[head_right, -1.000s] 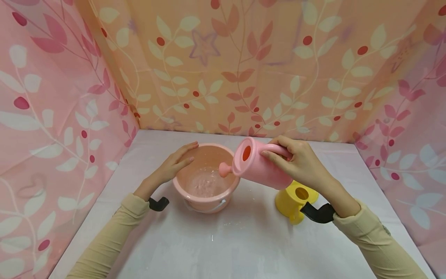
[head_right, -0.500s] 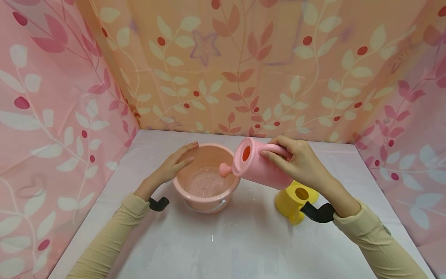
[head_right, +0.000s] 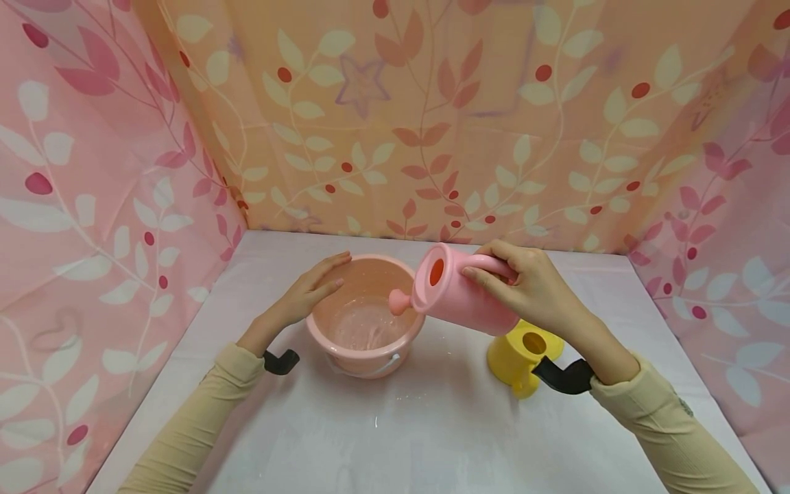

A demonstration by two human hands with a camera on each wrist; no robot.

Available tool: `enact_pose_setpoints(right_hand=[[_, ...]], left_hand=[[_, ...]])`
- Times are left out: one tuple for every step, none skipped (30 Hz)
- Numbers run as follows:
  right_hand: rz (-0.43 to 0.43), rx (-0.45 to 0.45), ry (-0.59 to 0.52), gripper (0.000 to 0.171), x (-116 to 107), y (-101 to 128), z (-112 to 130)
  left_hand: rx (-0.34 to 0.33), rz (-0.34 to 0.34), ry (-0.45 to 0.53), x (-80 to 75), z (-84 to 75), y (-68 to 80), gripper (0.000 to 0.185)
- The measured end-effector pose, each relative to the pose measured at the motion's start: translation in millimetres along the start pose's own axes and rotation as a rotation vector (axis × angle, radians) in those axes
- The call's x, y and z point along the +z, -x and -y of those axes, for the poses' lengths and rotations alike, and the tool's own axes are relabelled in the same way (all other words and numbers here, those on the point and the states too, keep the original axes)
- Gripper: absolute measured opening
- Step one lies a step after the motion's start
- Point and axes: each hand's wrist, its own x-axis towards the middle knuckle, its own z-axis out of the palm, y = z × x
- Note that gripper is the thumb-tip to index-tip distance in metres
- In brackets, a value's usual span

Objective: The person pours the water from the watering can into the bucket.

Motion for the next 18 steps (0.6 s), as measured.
enact_pose_setpoints(right_hand=[[0.001, 0.002, 0.0, 0.024, -0.1, 0.0, 0.0], [0.002, 0.003, 0.002, 0.024, -0.2, 0.1, 0.0], [0.003, 0.005, 0.003, 0.024, -0.3, 0.1, 0.0], [0.004, 0.006, 0.003, 0.024, -0.3, 0.2, 0.0], [0.004, 0.006, 0.004, 0.024, -0.4, 0.3, 0.0], [0.004, 0.007, 0.004, 0.024, -0.4, 0.3, 0.0], [0.005, 0.007, 0.004, 0.024, -0.5, 0.3, 0.1], [0.004, 0.006, 0.004, 0.024, -0.6, 0.2, 0.1], [0.004, 0.005, 0.002, 0.024, -0.6, 0.1, 0.2], [0.004, 0.004, 0.001, 0.024, -0.7, 0.0, 0.2], [0.004, 0.002, 0.0, 0.024, -0.7, 0.0, 0.2], [0.004, 0.002, -0.001, 0.024, -0.8, -0.1, 0.2], [0.004, 0.001, -0.001, 0.025, -0.9, -0.1, 0.2], [0.004, -0.001, -0.001, 0.025, -1.0, -0.1, 0.1], [0.004, -0.001, -0.001, 0.025, -1.1, -0.2, 0.0], [0.004, 0.0, 0.0, 0.025, -1.2, -0.2, -0.1], [0.004, 0.0, 0.002, 0.025, -1.3, -0.2, -0.2], [0.004, 0.0, 0.003, 0.025, -1.3, -0.2, -0.3]], left_hand=[[0.0, 0.0, 0.0, -0.3, -0.5, 0.3, 0.048], [-0.001, 0.001, 0.0, -0.4, -0.9, 0.5, 0.048], [-0.001, 0.001, 0.0, -0.6, -1.1, 0.5, 0.048], [-0.001, 0.003, 0.0, -0.5, -1.3, 0.5, 0.048], [-0.001, 0.004, -0.003, -0.5, -1.2, 0.5, 0.048], [-0.003, 0.005, -0.006, -0.4, -1.2, 0.5, 0.048], [-0.004, 0.006, -0.009, -0.5, -1.3, 0.5, 0.048], [-0.005, 0.007, -0.011, -0.4, -1.1, 0.4, 0.048], [-0.003, 0.006, -0.013, -0.3, -0.7, 0.4, 0.048], [-0.003, 0.006, -0.013, -0.3, -1.0, 0.4, 0.048], [-0.001, 0.005, -0.013, -0.4, -0.9, 0.5, 0.048], [0.001, 0.004, -0.011, -0.4, -1.2, 0.6, 0.048], [0.003, 0.004, -0.01, -0.5, -1.3, 0.5, 0.048], [0.006, 0.004, -0.01, -0.5, -1.4, 0.4, 0.048], [0.008, 0.003, -0.01, -0.7, -1.4, 0.4, 0.048], [0.008, 0.003, -0.011, -0.7, -1.2, 0.3, 0.048], [0.008, 0.003, -0.012, -0.7, -1.1, 0.2, 0.048], [0.006, 0.003, -0.013, -0.8, -1.0, 0.1, 0.048]])
